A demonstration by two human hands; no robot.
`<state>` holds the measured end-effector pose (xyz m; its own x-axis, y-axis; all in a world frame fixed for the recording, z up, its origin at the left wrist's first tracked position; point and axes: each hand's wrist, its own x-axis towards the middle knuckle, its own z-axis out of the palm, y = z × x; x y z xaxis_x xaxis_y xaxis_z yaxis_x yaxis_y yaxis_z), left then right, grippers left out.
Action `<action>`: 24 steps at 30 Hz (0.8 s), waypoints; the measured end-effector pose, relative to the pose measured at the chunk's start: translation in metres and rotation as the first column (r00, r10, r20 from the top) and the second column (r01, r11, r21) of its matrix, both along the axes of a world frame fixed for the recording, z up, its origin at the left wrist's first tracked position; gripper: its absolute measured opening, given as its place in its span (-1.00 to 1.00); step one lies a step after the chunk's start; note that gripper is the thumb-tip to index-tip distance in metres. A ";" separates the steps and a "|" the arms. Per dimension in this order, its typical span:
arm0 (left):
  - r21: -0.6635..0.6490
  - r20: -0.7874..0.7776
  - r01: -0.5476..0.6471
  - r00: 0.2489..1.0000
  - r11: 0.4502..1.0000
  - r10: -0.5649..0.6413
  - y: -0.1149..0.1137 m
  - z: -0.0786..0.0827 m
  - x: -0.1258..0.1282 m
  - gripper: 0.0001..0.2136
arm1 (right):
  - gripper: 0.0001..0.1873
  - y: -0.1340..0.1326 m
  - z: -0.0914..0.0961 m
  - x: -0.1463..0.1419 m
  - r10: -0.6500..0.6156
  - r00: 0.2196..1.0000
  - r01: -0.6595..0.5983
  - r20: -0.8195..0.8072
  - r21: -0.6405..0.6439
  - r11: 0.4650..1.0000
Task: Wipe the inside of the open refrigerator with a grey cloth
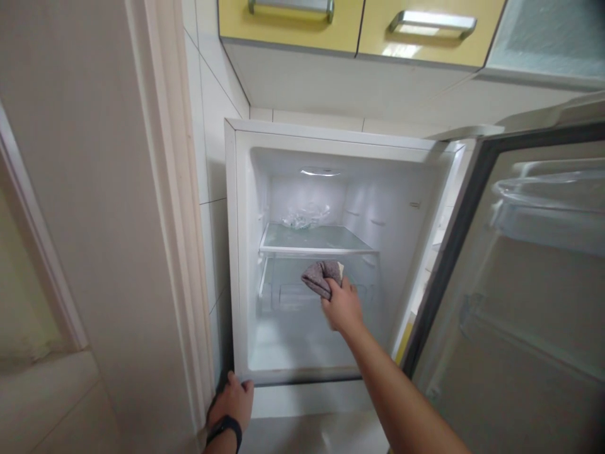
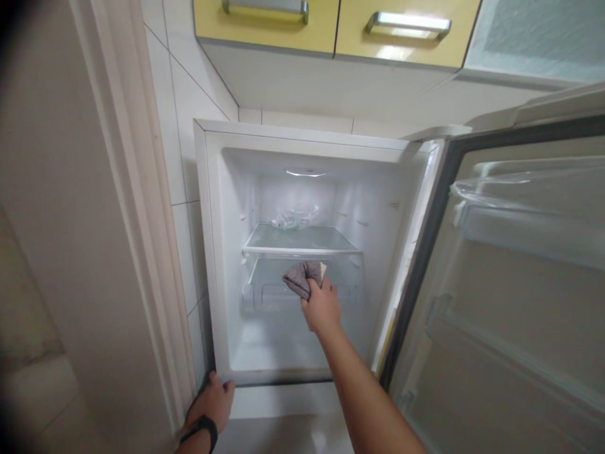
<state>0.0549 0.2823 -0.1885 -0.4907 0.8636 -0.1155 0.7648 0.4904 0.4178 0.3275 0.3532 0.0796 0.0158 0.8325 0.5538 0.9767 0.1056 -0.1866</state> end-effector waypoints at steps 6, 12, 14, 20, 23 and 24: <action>0.022 0.000 0.013 1.000 1.000 -0.013 0.005 -0.015 -0.004 -0.47 | -0.49 -0.004 0.006 0.000 0.081 0.994 -0.078 0.068 -0.035 0.996; 0.031 0.030 0.015 0.999 0.999 -0.015 0.004 -0.017 -0.005 -0.50 | -0.45 -0.005 0.008 0.008 0.094 0.993 -0.088 0.066 -0.081 0.993; 0.024 0.048 0.013 0.999 1.000 -0.014 0.004 -0.015 -0.005 -0.50 | -0.45 -0.004 0.015 0.007 0.084 0.995 -0.077 0.055 -0.125 0.989; -0.008 0.113 0.048 0.992 0.999 -0.047 0.003 -0.011 -0.007 -0.46 | -0.51 -0.025 0.053 0.005 0.184 0.980 -0.165 0.075 -0.213 0.963; -0.027 0.128 0.061 0.990 0.998 -0.057 0.002 -0.008 -0.008 -0.45 | -0.51 -0.062 0.065 0.008 0.220 0.975 -0.212 0.033 -0.165 0.963; -0.030 0.132 0.064 0.990 0.997 -0.060 0.002 -0.007 -0.008 -0.45 | -0.49 -0.078 0.067 0.010 0.230 0.973 -0.227 0.008 -0.148 0.963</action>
<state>0.0467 0.2846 -0.1959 -0.4153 0.8862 -0.2053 0.7341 0.4598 0.4997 0.3373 0.2756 0.1465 -0.1963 0.8840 0.4242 0.9343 0.3000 -0.1928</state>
